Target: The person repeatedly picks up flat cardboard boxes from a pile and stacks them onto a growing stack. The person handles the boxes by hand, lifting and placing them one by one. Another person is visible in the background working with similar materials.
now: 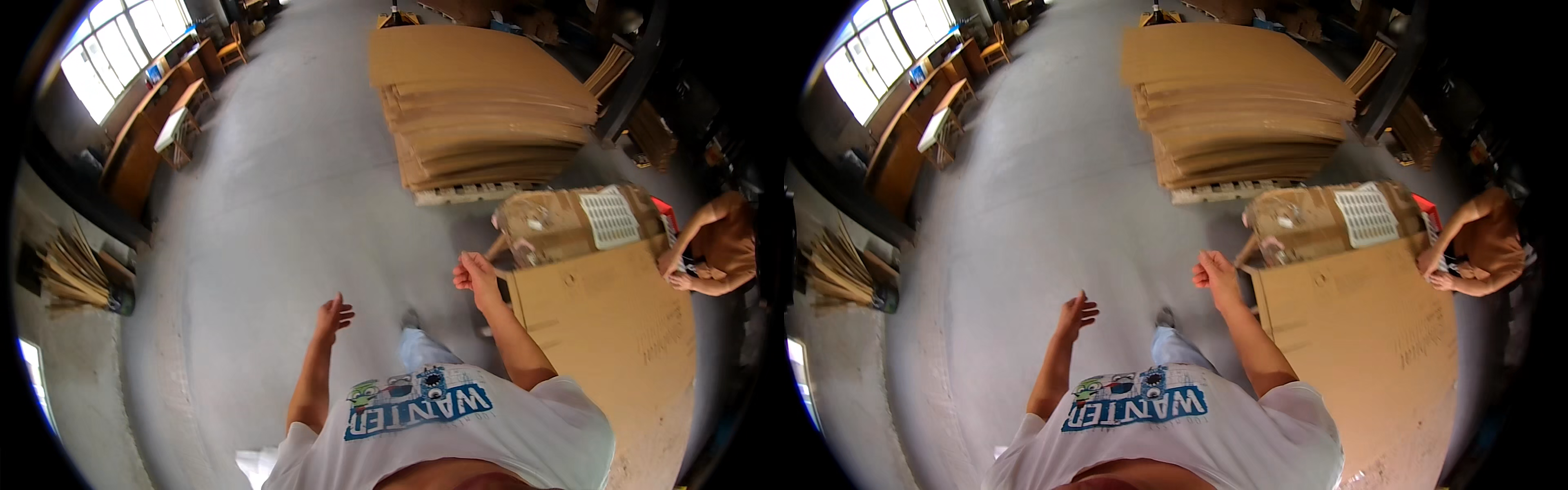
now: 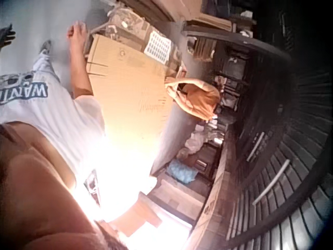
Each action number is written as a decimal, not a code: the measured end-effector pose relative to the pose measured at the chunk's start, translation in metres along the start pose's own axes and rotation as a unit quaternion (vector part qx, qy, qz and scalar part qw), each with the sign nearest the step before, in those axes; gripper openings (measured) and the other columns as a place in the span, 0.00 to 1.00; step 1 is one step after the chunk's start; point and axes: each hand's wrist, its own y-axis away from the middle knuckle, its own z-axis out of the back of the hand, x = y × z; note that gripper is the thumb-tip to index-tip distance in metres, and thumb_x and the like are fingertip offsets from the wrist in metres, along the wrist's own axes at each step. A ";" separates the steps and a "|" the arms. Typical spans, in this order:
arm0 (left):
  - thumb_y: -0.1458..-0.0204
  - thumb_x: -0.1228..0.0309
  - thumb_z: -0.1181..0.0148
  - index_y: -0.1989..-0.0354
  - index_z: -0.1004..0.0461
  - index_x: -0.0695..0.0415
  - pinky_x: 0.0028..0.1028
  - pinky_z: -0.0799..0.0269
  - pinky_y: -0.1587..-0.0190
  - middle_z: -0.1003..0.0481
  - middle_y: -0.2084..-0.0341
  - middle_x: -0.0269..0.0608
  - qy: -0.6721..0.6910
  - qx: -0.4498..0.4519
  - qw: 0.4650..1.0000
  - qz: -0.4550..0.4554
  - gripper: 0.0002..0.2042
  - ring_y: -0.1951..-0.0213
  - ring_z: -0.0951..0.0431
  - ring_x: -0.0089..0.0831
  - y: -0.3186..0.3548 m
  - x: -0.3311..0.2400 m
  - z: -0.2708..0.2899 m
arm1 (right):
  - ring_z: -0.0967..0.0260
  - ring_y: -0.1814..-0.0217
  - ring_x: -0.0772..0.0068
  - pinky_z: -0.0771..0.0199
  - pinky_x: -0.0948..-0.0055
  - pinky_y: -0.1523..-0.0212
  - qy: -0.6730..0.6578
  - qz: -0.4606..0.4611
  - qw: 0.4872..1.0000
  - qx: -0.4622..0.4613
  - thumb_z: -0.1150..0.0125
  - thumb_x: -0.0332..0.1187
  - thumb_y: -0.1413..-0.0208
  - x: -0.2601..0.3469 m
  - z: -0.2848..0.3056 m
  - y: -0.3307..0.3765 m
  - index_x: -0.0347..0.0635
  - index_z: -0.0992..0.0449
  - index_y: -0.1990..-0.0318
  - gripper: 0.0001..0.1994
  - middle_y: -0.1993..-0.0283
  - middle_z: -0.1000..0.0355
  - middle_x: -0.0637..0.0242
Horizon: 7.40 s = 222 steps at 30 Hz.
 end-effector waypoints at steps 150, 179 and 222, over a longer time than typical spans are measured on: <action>0.41 0.52 0.56 0.39 0.41 0.56 0.38 0.33 0.46 0.34 0.45 0.45 0.081 0.639 0.591 0.486 0.26 0.46 0.32 0.40 -0.224 0.000 -0.400 | 0.39 0.41 0.66 0.37 0.63 0.41 0.142 0.450 0.408 -0.782 0.46 0.54 0.45 0.166 -0.052 0.144 0.41 0.37 0.42 0.30 0.42 0.36 0.66; 0.45 0.54 0.47 0.44 0.34 0.59 0.32 0.31 0.48 0.29 0.50 0.42 -0.196 0.694 0.650 0.240 0.25 0.49 0.29 0.32 -0.067 -0.060 -0.531 | 0.52 0.33 0.54 0.46 0.48 0.36 -0.368 0.315 0.417 -0.769 0.48 0.61 0.48 -0.189 0.221 0.339 0.47 0.45 0.36 0.38 0.33 0.49 0.60; 0.42 0.51 0.57 0.44 0.36 0.57 0.34 0.27 0.53 0.29 0.52 0.38 0.252 0.274 0.917 0.146 0.25 0.52 0.27 0.34 -0.781 -0.385 -0.233 | 0.42 0.40 0.55 0.55 0.46 0.39 -0.393 -0.246 0.797 -0.387 0.63 0.73 0.51 -0.107 -0.136 -0.599 0.45 0.46 0.35 0.46 0.37 0.42 0.64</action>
